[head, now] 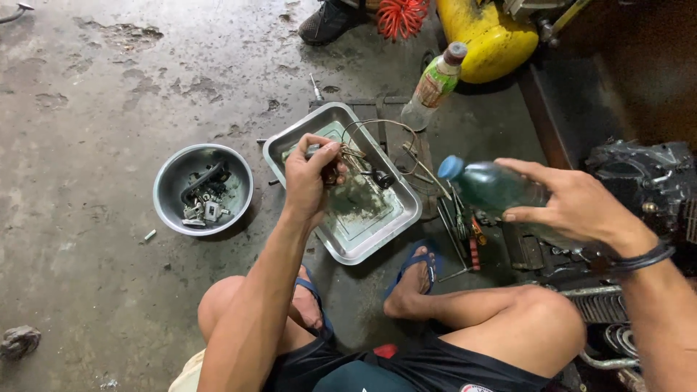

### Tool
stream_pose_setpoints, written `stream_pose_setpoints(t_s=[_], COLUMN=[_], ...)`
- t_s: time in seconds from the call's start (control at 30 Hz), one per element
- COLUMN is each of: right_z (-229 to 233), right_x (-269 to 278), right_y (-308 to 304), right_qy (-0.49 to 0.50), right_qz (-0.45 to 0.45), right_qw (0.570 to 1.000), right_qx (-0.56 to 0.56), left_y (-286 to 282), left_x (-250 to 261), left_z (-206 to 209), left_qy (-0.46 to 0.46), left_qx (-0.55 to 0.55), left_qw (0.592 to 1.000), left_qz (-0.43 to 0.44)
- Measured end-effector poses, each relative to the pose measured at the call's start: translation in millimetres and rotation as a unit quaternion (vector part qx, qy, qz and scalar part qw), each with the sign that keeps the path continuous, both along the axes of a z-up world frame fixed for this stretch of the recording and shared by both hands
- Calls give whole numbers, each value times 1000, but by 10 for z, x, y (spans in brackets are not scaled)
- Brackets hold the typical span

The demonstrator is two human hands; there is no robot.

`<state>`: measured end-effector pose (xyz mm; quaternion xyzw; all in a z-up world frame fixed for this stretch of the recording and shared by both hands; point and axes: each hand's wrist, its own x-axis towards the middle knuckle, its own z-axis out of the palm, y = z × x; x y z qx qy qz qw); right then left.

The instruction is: Cleaning a motorcycle electrical component using a brush, solvent, and a cloth.

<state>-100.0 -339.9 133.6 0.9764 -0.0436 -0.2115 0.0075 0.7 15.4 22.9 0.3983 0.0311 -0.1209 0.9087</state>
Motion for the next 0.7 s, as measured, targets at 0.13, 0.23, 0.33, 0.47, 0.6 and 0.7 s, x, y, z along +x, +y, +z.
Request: stream_pose_setpoints(t_s=[0.13,0.23,0.33,0.47,0.6,0.7], right_z=[-371,-646,-796,-867,-904,-1096], right_x=[-101,-24,218,650,1050,1363], right_y=[-265,-301,-180,187,640,917], right_qy=[-192,-265,-344,-427,-463,-473], right_qz=[-32,-68,-53,-28,41,11], right_qw=[936,871,804,754,787,784], right_qx=[292,407,481,498,406,402], left_y=[-3,-20,-69,-73,28,77], left_x=[1,2,10,35,-64,-69], left_z=[-20,-46,-47,-165,-47,-67], left_qy=[7,3,15,33,4,5], left_qx=[-20,-13,31,79,74,97], left_qw=[1000,1000,999,996,997,994], left_qz=[-2,-4,11,25,-34,-41])
